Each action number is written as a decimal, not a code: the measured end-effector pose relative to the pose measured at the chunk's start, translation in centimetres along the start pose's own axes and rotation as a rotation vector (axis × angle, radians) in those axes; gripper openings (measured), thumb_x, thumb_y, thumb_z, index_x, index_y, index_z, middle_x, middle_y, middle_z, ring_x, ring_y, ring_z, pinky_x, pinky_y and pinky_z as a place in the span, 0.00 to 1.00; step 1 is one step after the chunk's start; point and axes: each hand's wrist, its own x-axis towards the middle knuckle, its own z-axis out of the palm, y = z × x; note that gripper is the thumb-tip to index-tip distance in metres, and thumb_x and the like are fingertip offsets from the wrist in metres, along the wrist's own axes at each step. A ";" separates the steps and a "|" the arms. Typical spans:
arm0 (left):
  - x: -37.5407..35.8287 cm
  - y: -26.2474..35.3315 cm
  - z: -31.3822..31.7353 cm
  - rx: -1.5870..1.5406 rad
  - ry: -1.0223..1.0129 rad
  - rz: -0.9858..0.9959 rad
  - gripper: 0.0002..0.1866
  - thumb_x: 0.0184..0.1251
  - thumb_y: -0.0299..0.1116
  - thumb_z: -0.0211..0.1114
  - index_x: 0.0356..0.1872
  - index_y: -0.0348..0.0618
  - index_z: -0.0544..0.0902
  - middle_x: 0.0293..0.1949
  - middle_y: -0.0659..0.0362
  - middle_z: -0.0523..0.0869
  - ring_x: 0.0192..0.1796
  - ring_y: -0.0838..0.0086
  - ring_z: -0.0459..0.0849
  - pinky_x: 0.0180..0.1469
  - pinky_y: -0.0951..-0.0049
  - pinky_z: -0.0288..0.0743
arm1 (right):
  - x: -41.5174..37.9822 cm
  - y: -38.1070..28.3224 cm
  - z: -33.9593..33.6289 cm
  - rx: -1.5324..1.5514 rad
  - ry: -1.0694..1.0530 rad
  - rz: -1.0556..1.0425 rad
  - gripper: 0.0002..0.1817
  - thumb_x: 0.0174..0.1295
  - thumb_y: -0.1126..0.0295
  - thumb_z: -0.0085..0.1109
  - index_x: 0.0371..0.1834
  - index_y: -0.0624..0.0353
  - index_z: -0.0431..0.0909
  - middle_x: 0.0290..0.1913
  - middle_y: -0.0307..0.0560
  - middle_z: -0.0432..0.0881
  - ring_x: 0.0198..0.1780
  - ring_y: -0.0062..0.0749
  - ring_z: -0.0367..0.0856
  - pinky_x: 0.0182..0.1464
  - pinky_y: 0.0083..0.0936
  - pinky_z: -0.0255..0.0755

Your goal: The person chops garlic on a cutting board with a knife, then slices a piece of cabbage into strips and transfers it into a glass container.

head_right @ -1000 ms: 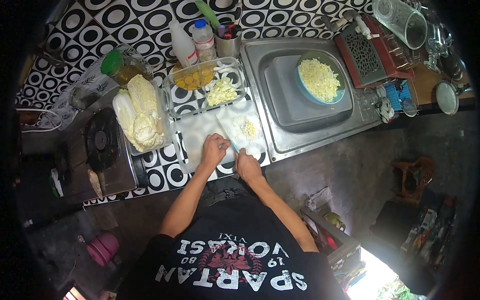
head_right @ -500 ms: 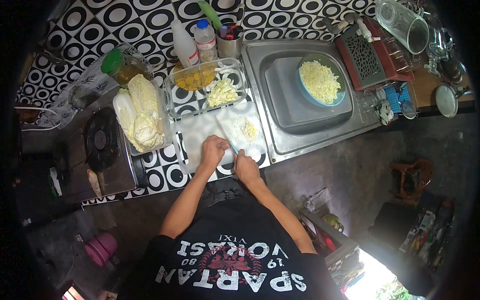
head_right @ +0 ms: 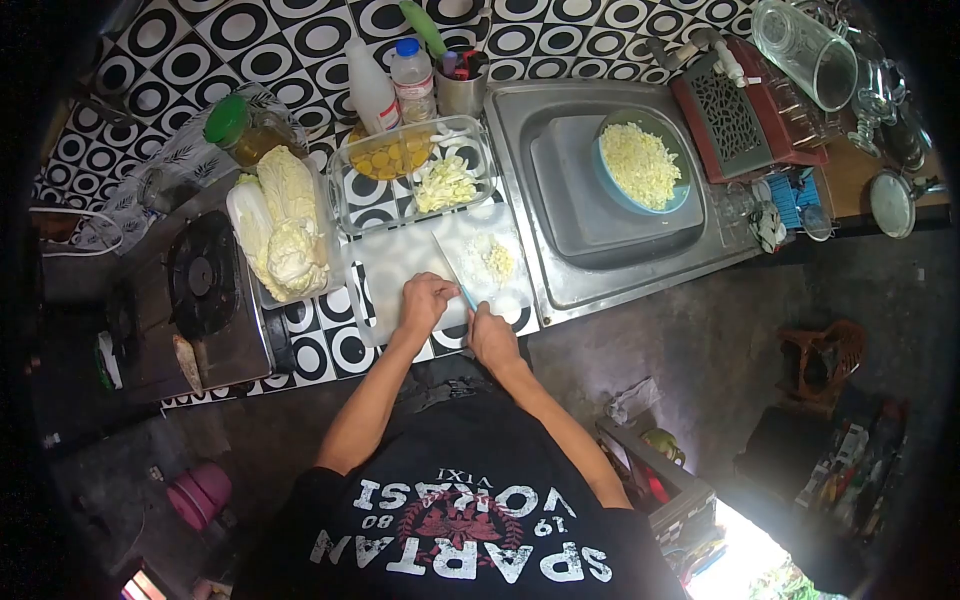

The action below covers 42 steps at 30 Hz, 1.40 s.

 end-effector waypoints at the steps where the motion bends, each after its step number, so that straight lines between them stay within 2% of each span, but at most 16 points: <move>1: 0.0 0.0 0.0 0.011 -0.007 0.014 0.06 0.46 0.28 0.68 0.28 0.45 0.88 0.28 0.53 0.84 0.35 0.60 0.80 0.41 0.65 0.74 | 0.1 -0.1 0.1 0.003 0.002 0.005 0.17 0.68 0.62 0.43 0.36 0.70 0.68 0.26 0.74 0.77 0.33 0.70 0.77 0.39 0.55 0.70; 7: 0.1 -0.3 -0.1 0.055 -0.020 0.053 0.07 0.45 0.27 0.65 0.28 0.43 0.88 0.29 0.51 0.84 0.35 0.58 0.82 0.42 0.65 0.76 | 1.4 -0.5 -0.2 -0.031 0.016 -0.050 0.17 0.68 0.61 0.43 0.35 0.70 0.68 0.25 0.74 0.77 0.31 0.69 0.77 0.36 0.55 0.71; 17: 0.6 0.0 -0.8 0.017 -0.099 -0.020 0.06 0.46 0.27 0.66 0.27 0.41 0.87 0.29 0.51 0.85 0.32 0.60 0.83 0.40 0.67 0.78 | 0.4 -0.1 0.4 -0.010 -0.002 -0.040 0.17 0.68 0.62 0.43 0.36 0.70 0.67 0.25 0.73 0.77 0.31 0.70 0.77 0.36 0.55 0.71; 20: 0.5 -0.1 -0.7 0.029 -0.076 0.039 0.06 0.46 0.27 0.66 0.27 0.40 0.87 0.29 0.50 0.85 0.31 0.61 0.84 0.39 0.68 0.78 | 1.5 -0.6 0.5 -0.031 0.014 -0.038 0.17 0.68 0.62 0.43 0.36 0.70 0.67 0.25 0.73 0.77 0.31 0.70 0.77 0.36 0.54 0.71; 22: 0.7 0.1 -0.8 -0.021 -0.097 -0.067 0.05 0.46 0.26 0.66 0.27 0.40 0.87 0.29 0.50 0.85 0.31 0.62 0.85 0.37 0.69 0.78 | 1.9 -0.9 -0.1 -0.054 0.020 -0.042 0.17 0.68 0.62 0.43 0.36 0.70 0.67 0.25 0.73 0.77 0.31 0.70 0.77 0.36 0.54 0.71; 26: 0.7 0.3 -1.1 -0.030 -0.103 -0.083 0.05 0.47 0.26 0.66 0.27 0.40 0.87 0.29 0.50 0.85 0.31 0.63 0.85 0.37 0.70 0.78 | 1.3 -0.8 -0.4 -0.042 -0.019 -0.030 0.17 0.68 0.61 0.43 0.36 0.69 0.67 0.25 0.73 0.77 0.31 0.70 0.77 0.36 0.54 0.71; 28: 0.8 0.7 -1.2 -0.072 -0.144 -0.170 0.05 0.47 0.26 0.65 0.27 0.40 0.87 0.29 0.50 0.85 0.30 0.64 0.85 0.37 0.70 0.78 | 0.6 -0.3 0.0 -0.028 -0.028 -0.038 0.17 0.68 0.61 0.43 0.36 0.69 0.67 0.25 0.73 0.77 0.31 0.70 0.77 0.36 0.54 0.71; 32: 0.8 0.6 -1.1 -0.022 -0.150 -0.163 0.05 0.47 0.26 0.65 0.27 0.40 0.87 0.29 0.50 0.86 0.31 0.64 0.85 0.38 0.71 0.78 | 0.0 -0.2 0.7 0.012 0.012 -0.021 0.16 0.68 0.62 0.43 0.36 0.69 0.67 0.24 0.73 0.76 0.31 0.70 0.77 0.35 0.55 0.71; 42: 0.2 0.2 -0.4 -0.061 -0.027 -0.090 0.04 0.47 0.24 0.68 0.26 0.42 0.87 0.28 0.51 0.83 0.30 0.62 0.82 0.36 0.68 0.76 | 1.1 -1.3 -0.5 -0.011 -0.022 -0.033 0.17 0.68 0.62 0.43 0.35 0.70 0.67 0.27 0.74 0.77 0.33 0.71 0.76 0.39 0.55 0.70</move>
